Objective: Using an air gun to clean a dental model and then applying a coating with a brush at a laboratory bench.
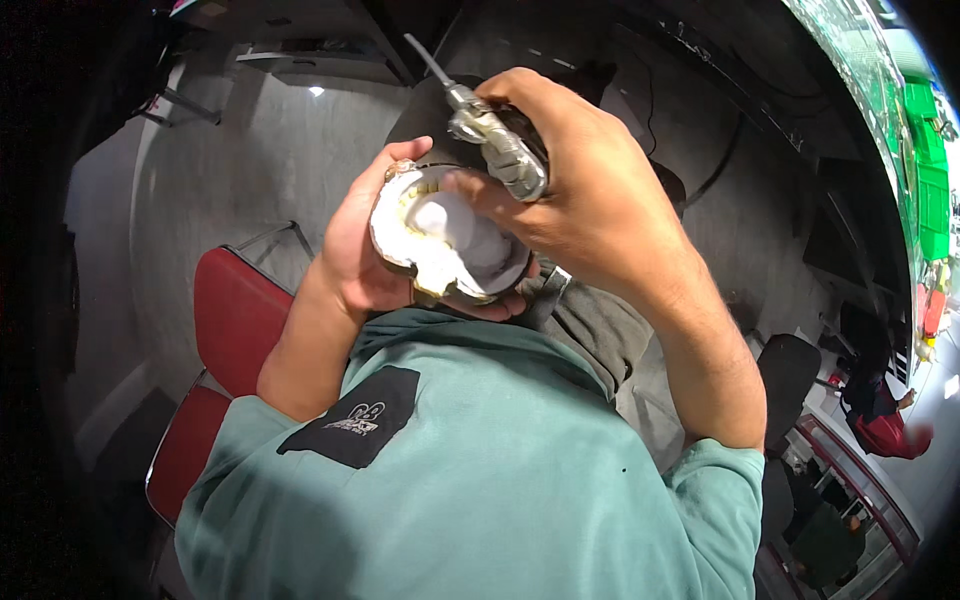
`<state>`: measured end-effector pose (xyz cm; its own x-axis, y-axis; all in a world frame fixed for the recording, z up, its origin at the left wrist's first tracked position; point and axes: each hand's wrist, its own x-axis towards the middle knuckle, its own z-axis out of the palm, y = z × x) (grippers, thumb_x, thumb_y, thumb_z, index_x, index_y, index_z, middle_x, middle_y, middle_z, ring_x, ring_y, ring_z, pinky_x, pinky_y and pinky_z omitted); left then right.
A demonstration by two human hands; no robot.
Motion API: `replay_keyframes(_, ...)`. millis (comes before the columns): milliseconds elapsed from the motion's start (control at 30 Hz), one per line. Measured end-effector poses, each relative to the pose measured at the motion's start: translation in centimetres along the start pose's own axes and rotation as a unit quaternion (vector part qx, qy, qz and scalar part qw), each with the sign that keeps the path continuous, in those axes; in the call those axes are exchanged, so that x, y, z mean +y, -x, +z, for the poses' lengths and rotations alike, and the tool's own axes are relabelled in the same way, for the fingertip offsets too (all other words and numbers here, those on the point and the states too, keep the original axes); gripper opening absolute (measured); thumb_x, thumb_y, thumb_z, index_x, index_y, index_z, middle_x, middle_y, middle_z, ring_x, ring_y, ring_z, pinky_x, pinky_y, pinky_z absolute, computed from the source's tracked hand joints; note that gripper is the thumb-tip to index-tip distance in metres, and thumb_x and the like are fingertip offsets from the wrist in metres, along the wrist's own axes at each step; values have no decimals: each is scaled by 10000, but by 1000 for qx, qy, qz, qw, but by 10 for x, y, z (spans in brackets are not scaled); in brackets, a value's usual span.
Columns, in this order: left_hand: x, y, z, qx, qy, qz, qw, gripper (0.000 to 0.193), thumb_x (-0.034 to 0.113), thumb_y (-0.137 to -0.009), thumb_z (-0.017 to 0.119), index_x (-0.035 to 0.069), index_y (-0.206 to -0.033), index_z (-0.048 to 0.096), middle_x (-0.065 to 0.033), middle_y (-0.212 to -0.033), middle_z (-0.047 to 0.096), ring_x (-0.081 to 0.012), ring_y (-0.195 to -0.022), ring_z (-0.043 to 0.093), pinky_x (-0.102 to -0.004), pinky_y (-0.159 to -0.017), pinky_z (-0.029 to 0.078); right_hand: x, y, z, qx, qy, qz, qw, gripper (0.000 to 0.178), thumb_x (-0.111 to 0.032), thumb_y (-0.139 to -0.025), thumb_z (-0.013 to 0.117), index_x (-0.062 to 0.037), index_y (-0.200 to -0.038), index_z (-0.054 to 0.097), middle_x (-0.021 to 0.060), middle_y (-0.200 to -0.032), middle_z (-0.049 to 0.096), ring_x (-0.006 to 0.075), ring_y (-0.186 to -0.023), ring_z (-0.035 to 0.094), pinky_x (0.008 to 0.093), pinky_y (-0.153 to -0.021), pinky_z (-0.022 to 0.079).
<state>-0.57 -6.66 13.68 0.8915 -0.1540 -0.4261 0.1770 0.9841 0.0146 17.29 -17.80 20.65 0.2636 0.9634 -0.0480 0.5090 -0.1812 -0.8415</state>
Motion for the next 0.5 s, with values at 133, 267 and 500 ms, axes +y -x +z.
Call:
replay_keyframes(133,-4,10,24,34,-30,14,999,707,586,-1037,294,82,-1491,491,-224,-1425,584,-509,-1263,574,-766,-1042,411,-4,-6,0,-2,-4,-38,999,535,-178,-779,910,-35,-1216,637,42,-1046,694,123,-978,639,285,-893,514)
replay_keyframes(267,-10,12,30,24,-49,34,998,706,603,-1033,313,44,-1362,591,-142,-1242,690,-314,-1107,704,-513,-986,570,-8,-8,-6,-32,-10,-31,999,615,-171,-729,938,-36,-1246,635,46,-1076,697,129,-1014,647,296,-926,522)
replay_keyframes(500,-12,10,33,-23,-51,28,998,665,578,-1062,289,70,-1418,530,-113,-1299,658,-275,-1158,680,-487,-1003,567,-9,-11,-10,-48,8,-68,996,649,-104,-712,923,-23,-1282,622,63,-1112,696,154,-1051,661,312,-946,532)
